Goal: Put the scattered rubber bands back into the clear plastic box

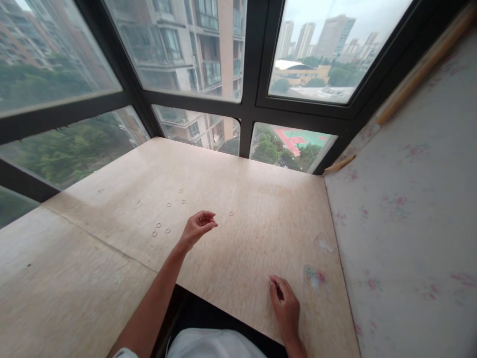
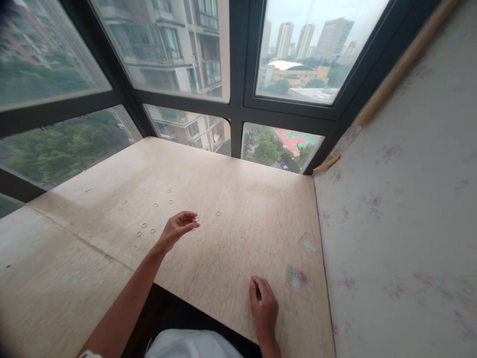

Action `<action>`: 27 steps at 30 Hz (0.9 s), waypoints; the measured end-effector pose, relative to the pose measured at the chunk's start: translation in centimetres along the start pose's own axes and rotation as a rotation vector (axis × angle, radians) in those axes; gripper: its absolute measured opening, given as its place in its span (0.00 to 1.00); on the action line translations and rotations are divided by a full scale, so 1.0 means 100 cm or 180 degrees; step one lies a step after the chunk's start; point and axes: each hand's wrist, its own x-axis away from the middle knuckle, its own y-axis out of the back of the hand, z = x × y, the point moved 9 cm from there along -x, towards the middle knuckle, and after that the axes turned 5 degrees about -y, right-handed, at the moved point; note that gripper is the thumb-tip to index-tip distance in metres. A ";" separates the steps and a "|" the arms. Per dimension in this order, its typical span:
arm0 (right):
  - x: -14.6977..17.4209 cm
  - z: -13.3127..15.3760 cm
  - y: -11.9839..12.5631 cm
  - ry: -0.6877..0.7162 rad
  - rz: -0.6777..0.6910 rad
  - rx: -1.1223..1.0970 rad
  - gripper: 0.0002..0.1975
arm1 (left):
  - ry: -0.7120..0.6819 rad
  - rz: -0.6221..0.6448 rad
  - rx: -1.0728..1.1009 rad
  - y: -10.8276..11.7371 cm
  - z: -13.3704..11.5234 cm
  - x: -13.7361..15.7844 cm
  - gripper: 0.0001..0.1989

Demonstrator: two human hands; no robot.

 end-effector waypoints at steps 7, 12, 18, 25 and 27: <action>-0.002 0.003 0.001 -0.0015 0.0079 -0.0139 0.12 | 0.0076 -0.0223 0.1233 -0.066 -0.005 0.027 0.19; -0.002 0.000 -0.002 -0.0093 0.0181 -0.0231 0.10 | 0.0353 -0.0048 0.1269 -0.106 0.001 0.034 0.16; -0.003 0.002 -0.001 -0.0140 0.0244 -0.0369 0.10 | 0.0841 0.0367 0.1438 -0.158 0.018 0.058 0.16; -0.005 0.008 0.002 -0.0126 0.0194 -0.0383 0.10 | 0.1214 0.0737 0.1459 -0.212 0.029 0.080 0.15; -0.005 0.010 0.004 -0.0117 0.0181 -0.0372 0.10 | 0.1158 0.0866 0.1230 -0.223 0.026 0.080 0.14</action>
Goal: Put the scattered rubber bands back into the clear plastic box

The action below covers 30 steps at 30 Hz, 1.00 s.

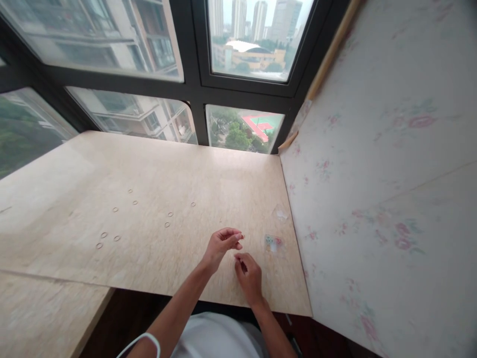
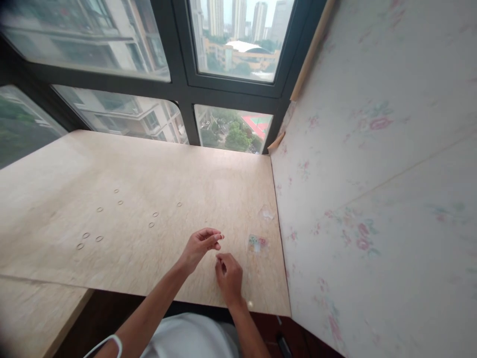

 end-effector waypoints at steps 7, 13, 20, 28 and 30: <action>0.000 0.000 0.000 -0.0011 -0.0070 0.0368 0.09 | -0.0553 0.0353 -0.1501 -0.048 0.002 -0.018 0.11; 0.003 -0.011 0.000 -0.0078 -0.0232 0.0514 0.09 | -0.1106 0.1050 -0.2615 -0.095 0.018 -0.026 0.07; 0.003 -0.016 -0.001 -0.0090 -0.0238 0.0433 0.10 | -0.1149 0.1421 -0.3108 -0.108 0.037 -0.032 0.09; -0.001 -0.007 0.009 -0.0190 -0.0272 0.0022 0.11 | -0.0749 0.0653 -0.2468 -0.044 0.025 -0.031 0.15; -0.002 -0.005 0.009 -0.0200 -0.0222 -0.0131 0.11 | -0.0755 0.0366 -0.2420 -0.013 0.018 -0.027 0.15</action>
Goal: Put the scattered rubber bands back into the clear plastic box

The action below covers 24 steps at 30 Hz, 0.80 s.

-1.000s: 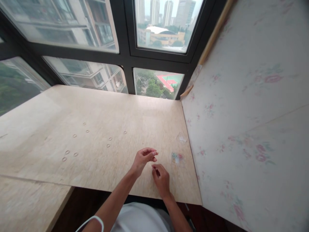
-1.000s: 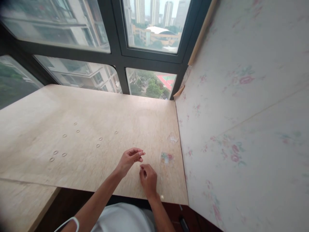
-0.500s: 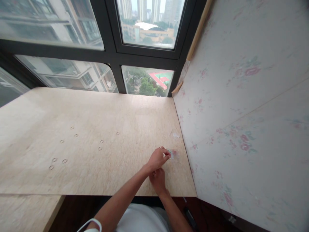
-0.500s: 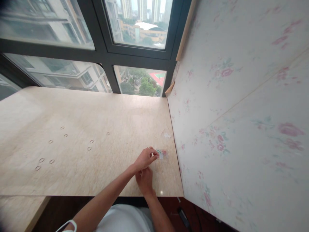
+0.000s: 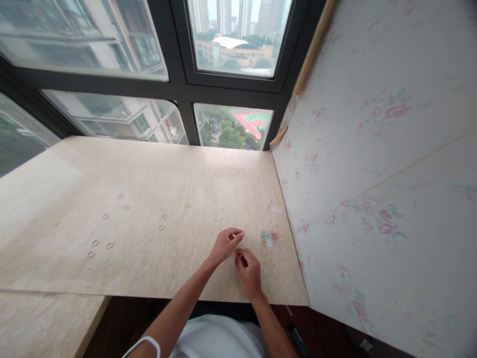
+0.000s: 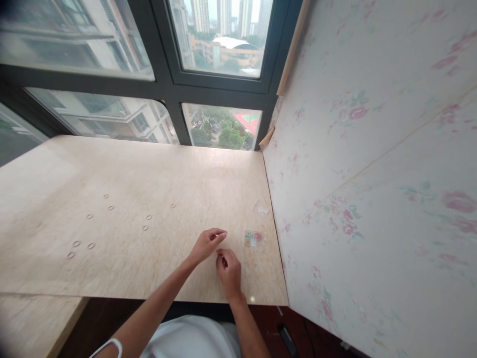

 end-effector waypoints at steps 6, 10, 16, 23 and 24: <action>0.003 0.002 -0.005 0.0116 0.0238 -0.0024 0.12 | 0.0170 -0.0895 -0.0146 0.089 0.033 0.041 0.14; 0.004 -0.002 -0.011 0.0065 0.0549 0.0047 0.13 | 0.0198 -0.1301 -0.0063 0.129 0.040 0.076 0.14; -0.017 0.006 -0.021 -0.0114 0.0802 -0.0143 0.16 | -0.0002 -0.1811 -0.0342 0.170 0.048 0.126 0.15; -0.067 0.087 -0.078 0.0346 0.1076 -0.0392 0.14 | 0.0095 -0.2063 -0.0257 0.203 0.077 0.152 0.19; -0.074 0.101 -0.093 0.0455 0.1157 -0.0408 0.14 | 0.0129 -0.2105 -0.0163 0.206 0.081 0.153 0.19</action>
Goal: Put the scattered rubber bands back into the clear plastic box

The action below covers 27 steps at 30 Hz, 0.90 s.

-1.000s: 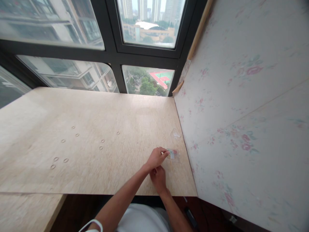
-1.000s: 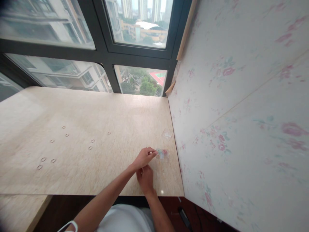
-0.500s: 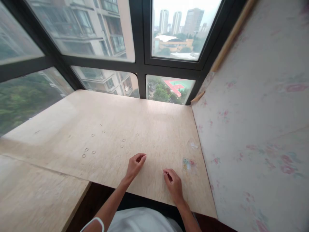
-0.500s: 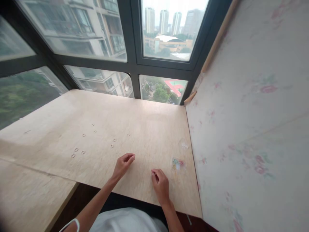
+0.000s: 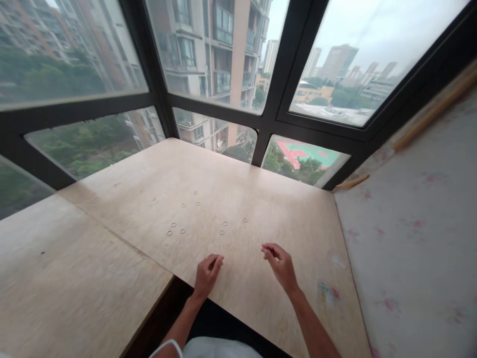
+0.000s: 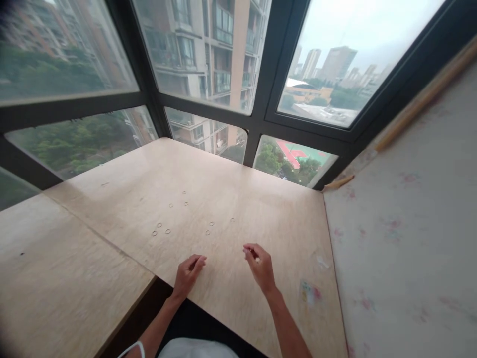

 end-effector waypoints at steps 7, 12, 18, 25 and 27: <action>-0.088 0.048 -0.129 0.0471 0.0766 0.0320 0.13 | -0.0205 0.0137 -0.0182 -0.006 0.001 -0.002 0.17; -0.127 0.070 -0.226 0.0756 0.1466 0.1100 0.17 | -0.0225 0.0168 -0.0073 -0.004 0.005 -0.001 0.17; -0.159 0.067 -0.294 0.0701 0.1799 0.2221 0.16 | -0.0189 -0.0020 -0.0014 -0.002 0.009 -0.001 0.16; -0.181 0.052 -0.331 0.0705 0.2055 0.2991 0.16 | -0.0282 -0.0113 -0.0039 -0.002 0.010 0.001 0.15; -0.183 0.047 -0.333 0.0750 0.2124 0.3078 0.16 | -0.0288 -0.0107 -0.0048 -0.003 0.010 0.001 0.15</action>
